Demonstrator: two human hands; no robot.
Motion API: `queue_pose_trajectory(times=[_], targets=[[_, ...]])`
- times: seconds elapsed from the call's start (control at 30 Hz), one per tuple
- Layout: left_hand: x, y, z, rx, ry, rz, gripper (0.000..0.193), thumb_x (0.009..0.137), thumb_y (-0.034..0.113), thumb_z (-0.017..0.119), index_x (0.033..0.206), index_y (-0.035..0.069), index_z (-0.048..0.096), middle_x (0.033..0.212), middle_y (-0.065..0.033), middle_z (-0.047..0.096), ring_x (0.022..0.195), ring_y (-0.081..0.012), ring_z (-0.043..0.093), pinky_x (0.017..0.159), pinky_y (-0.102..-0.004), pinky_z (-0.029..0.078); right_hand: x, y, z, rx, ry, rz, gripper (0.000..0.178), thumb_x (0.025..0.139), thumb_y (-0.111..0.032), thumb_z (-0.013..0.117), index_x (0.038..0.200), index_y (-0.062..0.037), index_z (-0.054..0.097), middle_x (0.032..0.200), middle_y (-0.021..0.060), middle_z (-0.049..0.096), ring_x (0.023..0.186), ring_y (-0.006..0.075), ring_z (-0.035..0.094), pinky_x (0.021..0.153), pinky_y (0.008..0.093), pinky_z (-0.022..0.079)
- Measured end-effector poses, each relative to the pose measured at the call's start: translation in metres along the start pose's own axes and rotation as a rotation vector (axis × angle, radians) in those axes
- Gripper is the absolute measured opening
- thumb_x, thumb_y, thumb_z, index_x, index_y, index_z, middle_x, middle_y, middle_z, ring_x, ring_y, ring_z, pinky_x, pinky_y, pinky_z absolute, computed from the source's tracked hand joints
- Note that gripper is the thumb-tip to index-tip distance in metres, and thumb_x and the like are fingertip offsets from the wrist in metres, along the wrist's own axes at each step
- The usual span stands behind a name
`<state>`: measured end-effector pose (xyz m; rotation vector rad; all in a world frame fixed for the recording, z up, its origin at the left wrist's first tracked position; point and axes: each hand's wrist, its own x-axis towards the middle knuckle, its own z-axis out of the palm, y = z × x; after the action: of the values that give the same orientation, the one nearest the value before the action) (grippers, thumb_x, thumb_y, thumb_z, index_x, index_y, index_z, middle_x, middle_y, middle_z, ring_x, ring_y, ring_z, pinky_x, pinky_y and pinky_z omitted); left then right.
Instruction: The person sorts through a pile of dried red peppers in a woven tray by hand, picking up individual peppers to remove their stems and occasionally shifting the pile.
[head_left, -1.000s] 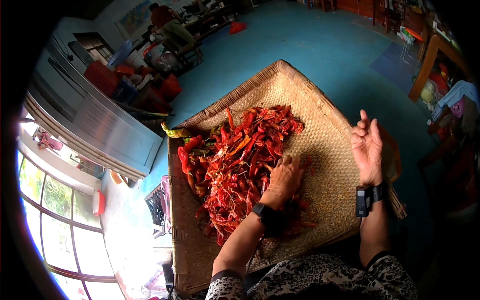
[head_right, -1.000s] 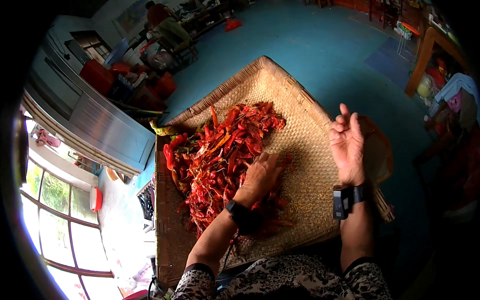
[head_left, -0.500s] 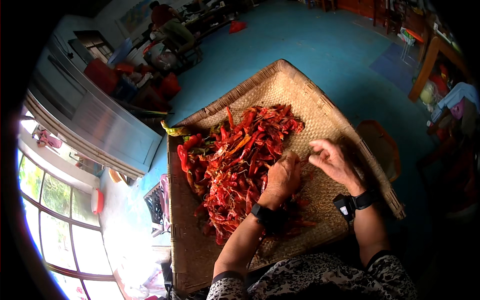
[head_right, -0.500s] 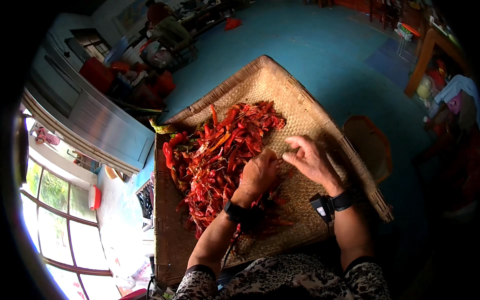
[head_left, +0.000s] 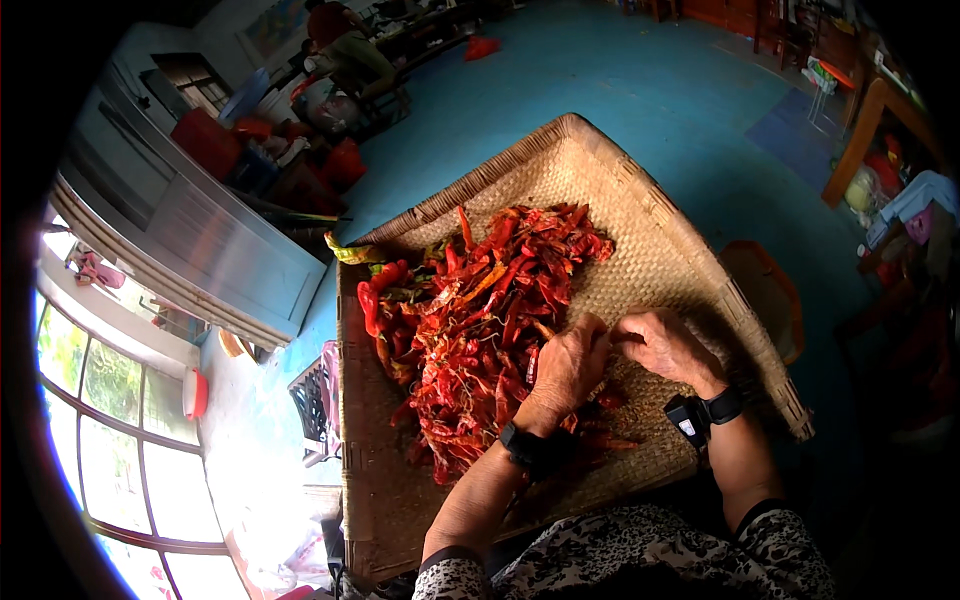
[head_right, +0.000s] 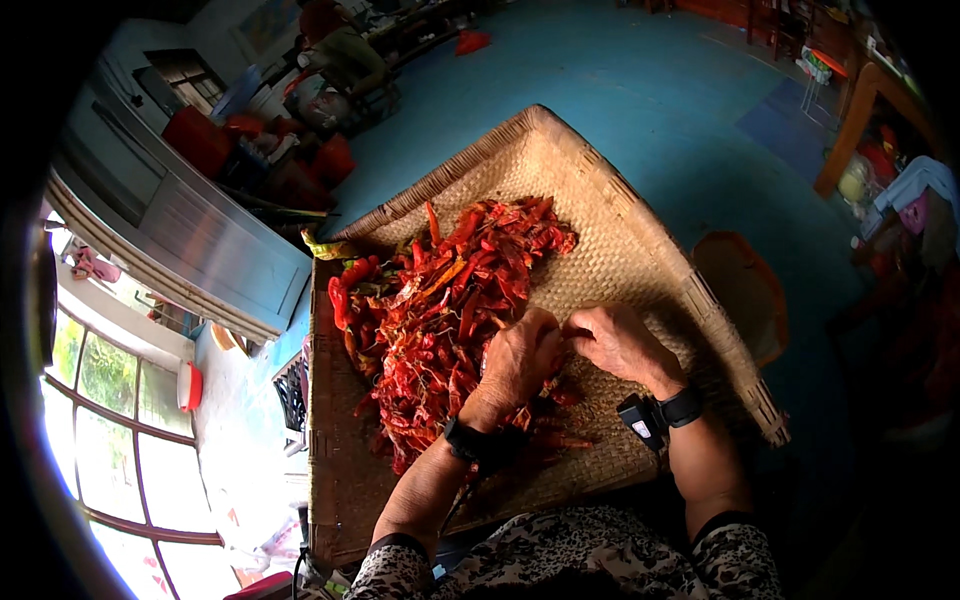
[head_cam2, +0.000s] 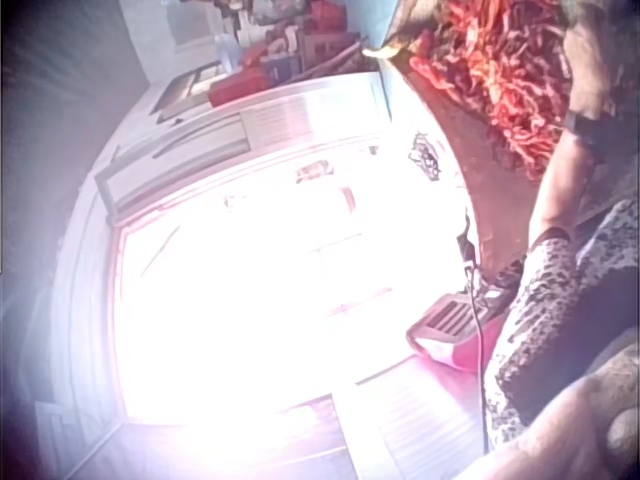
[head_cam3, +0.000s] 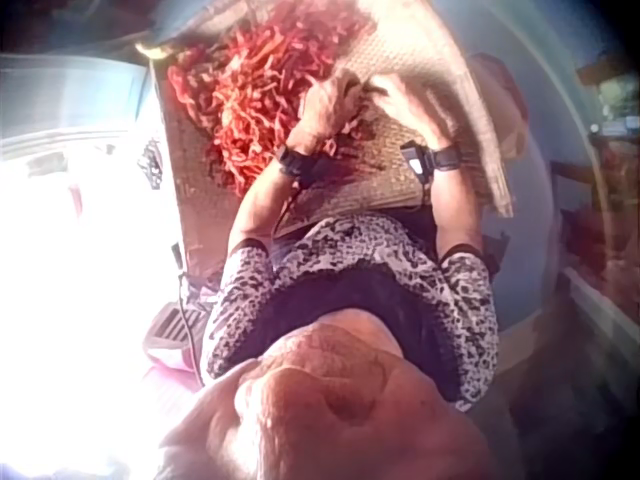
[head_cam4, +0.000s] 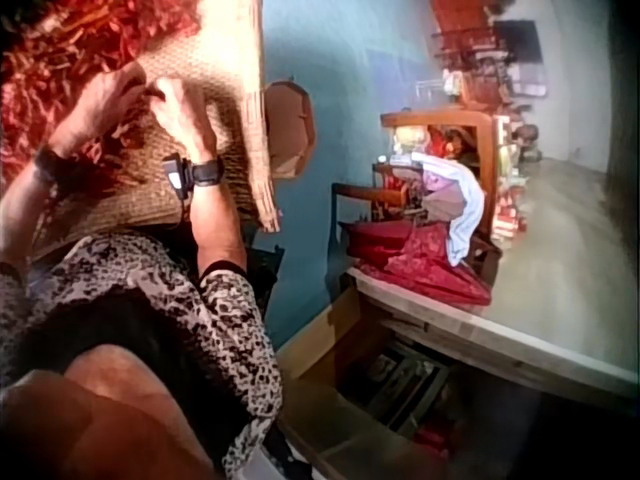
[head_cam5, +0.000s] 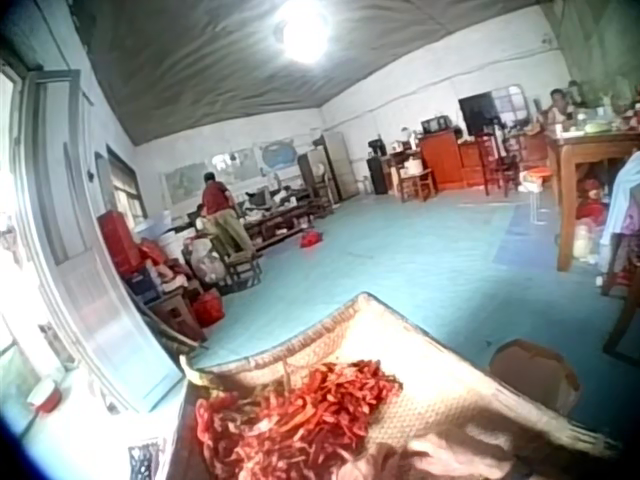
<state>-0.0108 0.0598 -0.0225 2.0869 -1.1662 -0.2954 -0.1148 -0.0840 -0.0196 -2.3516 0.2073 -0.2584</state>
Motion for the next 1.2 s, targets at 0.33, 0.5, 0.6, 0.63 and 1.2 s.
queue_pose_trajectory(times=[0.33,0.5,0.6,0.63,1.2], targets=[[-0.002,-0.005,0.002,-0.004,0.031,0.000,0.017,0.087,0.016,0.060,0.098,0.003,0.057,0.085,-0.0176,0.065,0.077,-0.0316,0.065,0.067,-0.0383,0.051,-0.003,0.005,-0.006,0.020,0.074,0.080,0.011,0.081,-0.009,0.063,0.079,0.0001,0.057,0.072,0.0158,0.057,0.066,0.0276,0.058,0.057,0.0379,0.043],[-0.003,-0.018,-0.002,0.014,0.117,0.076,0.021,0.085,0.013,0.061,0.102,0.001,0.058,0.092,-0.0175,0.064,0.080,-0.0323,0.064,0.069,-0.0384,0.051,0.002,0.021,-0.014,0.515,0.271,-0.013,0.014,0.090,-0.011,0.056,0.077,-0.0057,0.056,0.068,0.0001,0.054,0.051,0.0073,0.044,0.044,0.0208,0.035],[-0.007,-0.032,0.004,0.149,0.046,0.134,0.025,0.083,0.013,0.063,0.104,0.002,0.057,0.097,-0.0157,0.061,0.089,-0.0324,0.060,0.075,-0.0399,0.049,-0.003,0.019,-0.032,1.028,0.458,-0.017,0.016,0.094,-0.022,0.054,0.090,-0.0061,0.058,0.079,0.0014,0.062,0.051,0.0022,0.043,0.043,0.0181,0.036],[-0.008,-0.033,0.005,0.148,0.047,0.136,0.025,0.083,0.013,0.063,0.104,0.002,0.057,0.097,-0.0157,0.061,0.089,-0.0324,0.060,0.075,-0.0399,0.049,-0.005,0.024,-0.037,1.248,0.575,-0.008,0.018,0.094,-0.023,0.054,0.096,-0.0061,0.058,0.083,0.0029,0.062,0.054,0.0034,0.045,0.046,0.0176,0.038],[-0.010,-0.041,0.016,0.422,-0.077,0.201,0.019,0.077,0.007,0.059,0.096,0.009,0.058,0.096,-0.0105,0.054,0.097,-0.0321,0.053,0.071,-0.0437,0.049,-0.006,0.052,-0.045,1.892,0.469,-0.155,0.027,0.092,-0.028,0.058,0.108,-0.0067,0.059,0.080,0.0005,0.057,0.065,0.0085,0.049,0.051,0.0211,0.039]])
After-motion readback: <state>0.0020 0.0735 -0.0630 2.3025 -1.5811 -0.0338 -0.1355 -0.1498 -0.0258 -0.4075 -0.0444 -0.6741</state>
